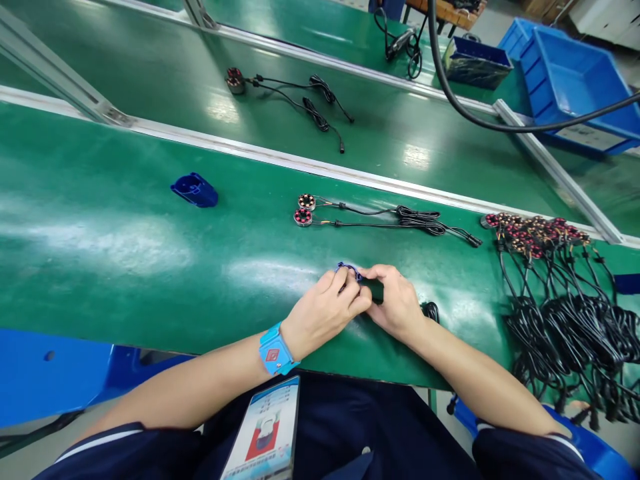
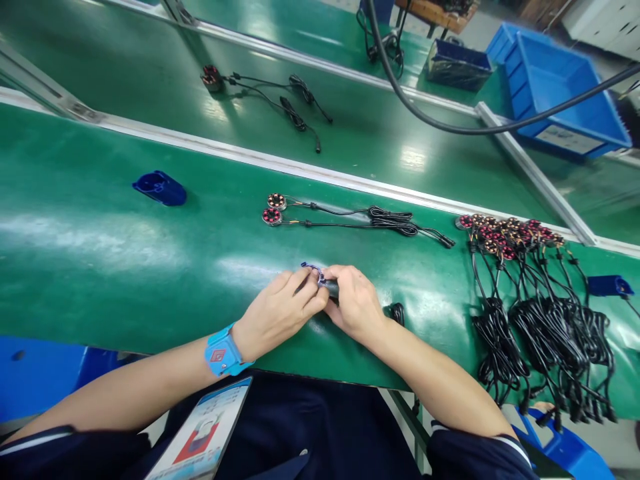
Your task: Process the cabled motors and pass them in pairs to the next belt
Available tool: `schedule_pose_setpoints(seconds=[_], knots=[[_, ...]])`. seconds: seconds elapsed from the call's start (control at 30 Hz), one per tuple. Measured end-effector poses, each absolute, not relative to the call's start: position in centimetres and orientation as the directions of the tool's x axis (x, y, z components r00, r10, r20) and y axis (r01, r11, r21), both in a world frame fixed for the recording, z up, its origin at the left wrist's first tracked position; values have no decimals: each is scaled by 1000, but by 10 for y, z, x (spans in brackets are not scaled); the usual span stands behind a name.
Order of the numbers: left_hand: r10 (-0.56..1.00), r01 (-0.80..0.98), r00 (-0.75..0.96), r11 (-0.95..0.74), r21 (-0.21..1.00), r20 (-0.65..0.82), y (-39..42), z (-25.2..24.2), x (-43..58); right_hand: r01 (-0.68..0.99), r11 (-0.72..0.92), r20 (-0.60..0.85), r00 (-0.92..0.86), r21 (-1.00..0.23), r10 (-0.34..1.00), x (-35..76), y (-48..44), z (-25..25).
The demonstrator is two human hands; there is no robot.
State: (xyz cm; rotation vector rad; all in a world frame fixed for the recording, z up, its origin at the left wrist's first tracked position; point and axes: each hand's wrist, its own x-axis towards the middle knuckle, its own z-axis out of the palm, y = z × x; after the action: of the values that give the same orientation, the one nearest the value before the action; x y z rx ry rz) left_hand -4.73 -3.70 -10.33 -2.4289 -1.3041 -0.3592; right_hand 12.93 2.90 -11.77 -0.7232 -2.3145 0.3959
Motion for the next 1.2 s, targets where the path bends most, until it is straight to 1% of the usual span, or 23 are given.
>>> schedule_pose_setpoints(seconds=[0.07,0.2,0.27,0.33,0.4,0.47,0.5,0.57,0.63,0.7,0.8,0.87,0.93,1.0,1.1,1.2], knots=[[769,838,545,-507,-200,333,-37,-102,-46,387,804,514,-623,-451,589,129,29,-119],[800,846,533,-512,-150,274,-34,-95,-47,401,822,527,-633,-405,568,129,29,-117],[791,839,542,-530,-124,283,-31,-95,-52,408,825,529,-633,-392,564,128,29,-116],[757,824,549,-562,-76,355,-28,-98,-59,423,817,531,-621,-392,577,128,29,-116],[734,820,493,-572,34,467,-24,-104,-69,442,810,536,-607,-386,587,127,28,-115],[768,814,365,-538,220,526,-21,-110,-79,452,811,541,-605,-371,585,127,29,-114],[805,799,300,-505,326,512,-19,-113,-83,452,815,538,-612,-364,580,127,29,-114],[882,745,221,-428,512,416,-15,-117,-89,443,826,515,-646,-348,564,127,30,-112],[930,696,192,-354,625,312,-13,-119,-91,426,846,488,-692,-320,533,127,30,-110],[953,670,172,-300,679,251,-12,-121,-91,421,868,472,-728,-265,497,127,30,-109],[955,656,157,-293,696,254,-13,-121,-88,452,880,460,-756,-147,465,126,27,-108],[946,674,152,-310,671,285,-15,-122,-86,473,877,442,-772,-81,457,124,25,-107],[935,702,151,-330,631,320,-16,-123,-84,494,867,418,-776,-61,472,122,24,-105],[925,725,157,-347,595,347,-17,-124,-83,517,850,382,-769,-103,513,119,24,-104],[911,754,172,-367,545,375,-17,-122,-83,513,828,321,-763,-228,561,118,27,-104],[903,769,205,-387,509,378,-17,-120,-83,455,815,338,-751,-359,568,121,30,-108]])
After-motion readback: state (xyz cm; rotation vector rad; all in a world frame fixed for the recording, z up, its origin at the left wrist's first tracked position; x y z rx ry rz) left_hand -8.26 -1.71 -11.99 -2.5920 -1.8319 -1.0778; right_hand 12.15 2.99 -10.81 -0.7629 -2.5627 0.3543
